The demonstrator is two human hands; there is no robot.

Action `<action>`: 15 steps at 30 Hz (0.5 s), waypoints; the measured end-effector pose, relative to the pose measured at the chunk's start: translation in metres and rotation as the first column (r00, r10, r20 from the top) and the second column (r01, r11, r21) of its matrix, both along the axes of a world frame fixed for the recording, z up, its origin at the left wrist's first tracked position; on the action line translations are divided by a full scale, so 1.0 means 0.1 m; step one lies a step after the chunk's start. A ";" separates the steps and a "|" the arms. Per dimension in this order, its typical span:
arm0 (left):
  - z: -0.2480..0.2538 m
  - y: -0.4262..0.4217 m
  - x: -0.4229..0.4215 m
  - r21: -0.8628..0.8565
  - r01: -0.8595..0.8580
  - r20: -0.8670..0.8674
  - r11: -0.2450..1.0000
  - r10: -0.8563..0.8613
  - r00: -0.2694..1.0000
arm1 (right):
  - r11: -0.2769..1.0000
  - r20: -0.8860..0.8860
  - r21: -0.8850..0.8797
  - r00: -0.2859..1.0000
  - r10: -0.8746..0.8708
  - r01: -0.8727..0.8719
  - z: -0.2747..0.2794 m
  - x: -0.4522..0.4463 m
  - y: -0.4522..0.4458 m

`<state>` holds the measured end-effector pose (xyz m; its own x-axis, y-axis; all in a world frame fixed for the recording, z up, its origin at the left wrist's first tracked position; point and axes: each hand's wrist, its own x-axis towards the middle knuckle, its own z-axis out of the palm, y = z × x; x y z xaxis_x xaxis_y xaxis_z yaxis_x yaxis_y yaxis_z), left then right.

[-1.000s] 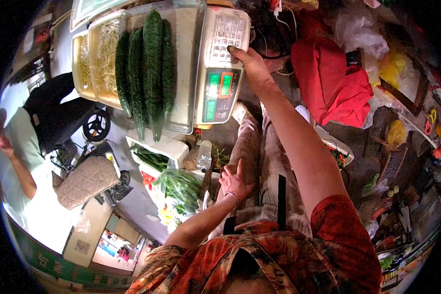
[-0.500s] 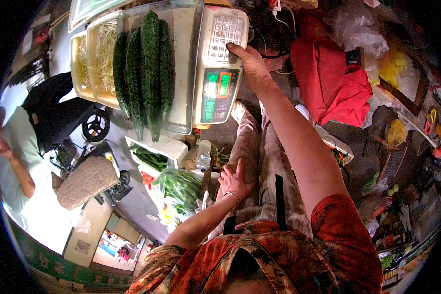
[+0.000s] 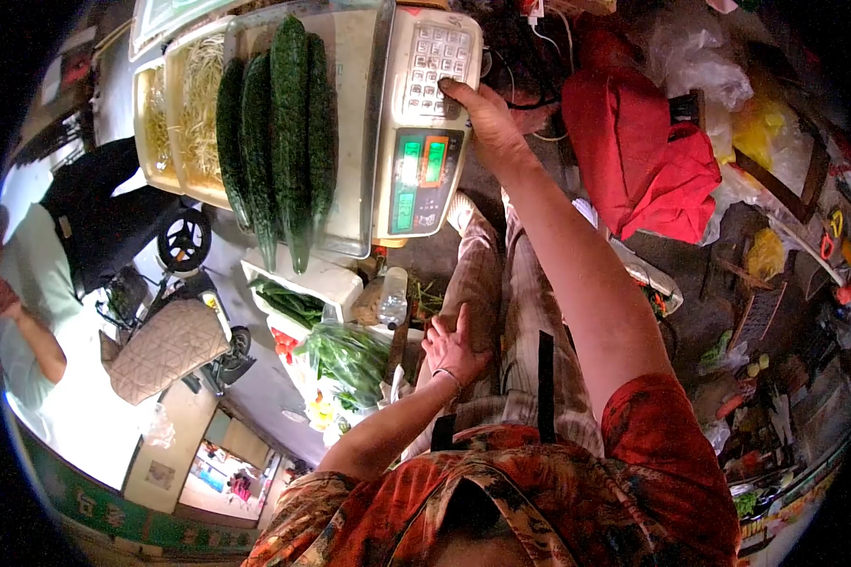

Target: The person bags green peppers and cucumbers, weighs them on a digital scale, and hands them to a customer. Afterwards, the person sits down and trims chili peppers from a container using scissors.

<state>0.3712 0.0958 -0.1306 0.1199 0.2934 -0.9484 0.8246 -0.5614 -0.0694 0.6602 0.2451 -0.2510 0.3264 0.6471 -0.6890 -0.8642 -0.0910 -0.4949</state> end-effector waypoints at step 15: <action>0.00 0.00 0.00 0.020 -0.017 0.009 1.000 0.017 1.000 | 0.997 0.125 -0.059 0.992 -0.033 0.041 0.12 -0.01 0.07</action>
